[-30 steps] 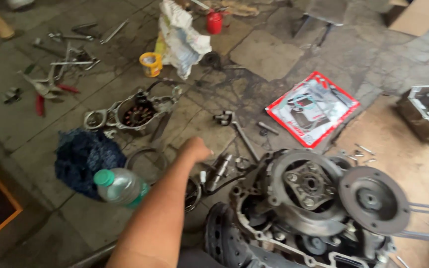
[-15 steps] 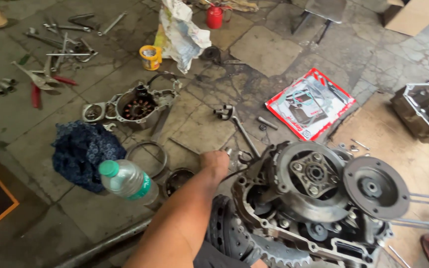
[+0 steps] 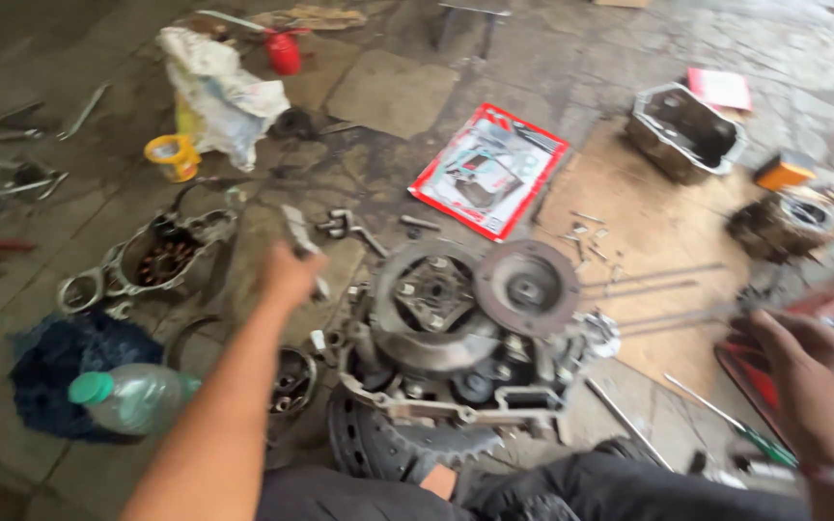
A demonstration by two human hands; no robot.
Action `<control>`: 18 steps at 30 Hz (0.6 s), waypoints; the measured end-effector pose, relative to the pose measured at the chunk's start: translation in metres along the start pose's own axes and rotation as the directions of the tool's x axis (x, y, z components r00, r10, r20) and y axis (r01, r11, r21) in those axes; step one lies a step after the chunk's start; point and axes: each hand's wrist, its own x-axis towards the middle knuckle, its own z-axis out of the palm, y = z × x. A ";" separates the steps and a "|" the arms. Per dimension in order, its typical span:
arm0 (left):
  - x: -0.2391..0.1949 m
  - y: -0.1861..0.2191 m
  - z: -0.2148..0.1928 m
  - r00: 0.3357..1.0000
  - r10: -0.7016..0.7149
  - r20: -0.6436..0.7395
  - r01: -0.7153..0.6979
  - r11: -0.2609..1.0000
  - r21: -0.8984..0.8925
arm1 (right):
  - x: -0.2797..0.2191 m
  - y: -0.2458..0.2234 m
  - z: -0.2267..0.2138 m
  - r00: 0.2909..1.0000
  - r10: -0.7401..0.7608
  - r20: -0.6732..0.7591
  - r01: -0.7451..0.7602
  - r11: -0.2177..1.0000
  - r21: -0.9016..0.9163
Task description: The person sits on the floor of a repair shop assembling a motorcycle engine. They align a circular cover plate on the engine crankcase, drive in long rods and use a socket wrench and screwdriver to tighten fasteners, while another person nearby handles small parts.
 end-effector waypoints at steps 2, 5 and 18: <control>-0.014 0.018 -0.047 0.989 -0.015 -0.149 -0.109 0.607 -0.788 | -0.006 -0.019 -0.002 0.998 -0.046 0.048 0.047 0.999 -0.005; -0.062 0.065 -0.124 0.990 -0.141 0.012 0.037 0.176 -0.984 | -0.008 -0.015 -0.011 0.995 -0.094 0.045 0.090 0.993 0.077; -0.297 -0.018 -0.256 0.943 -0.052 -0.328 -0.237 0.585 -0.775 | -0.029 -0.028 -0.060 0.992 -0.113 -0.052 0.124 0.943 0.309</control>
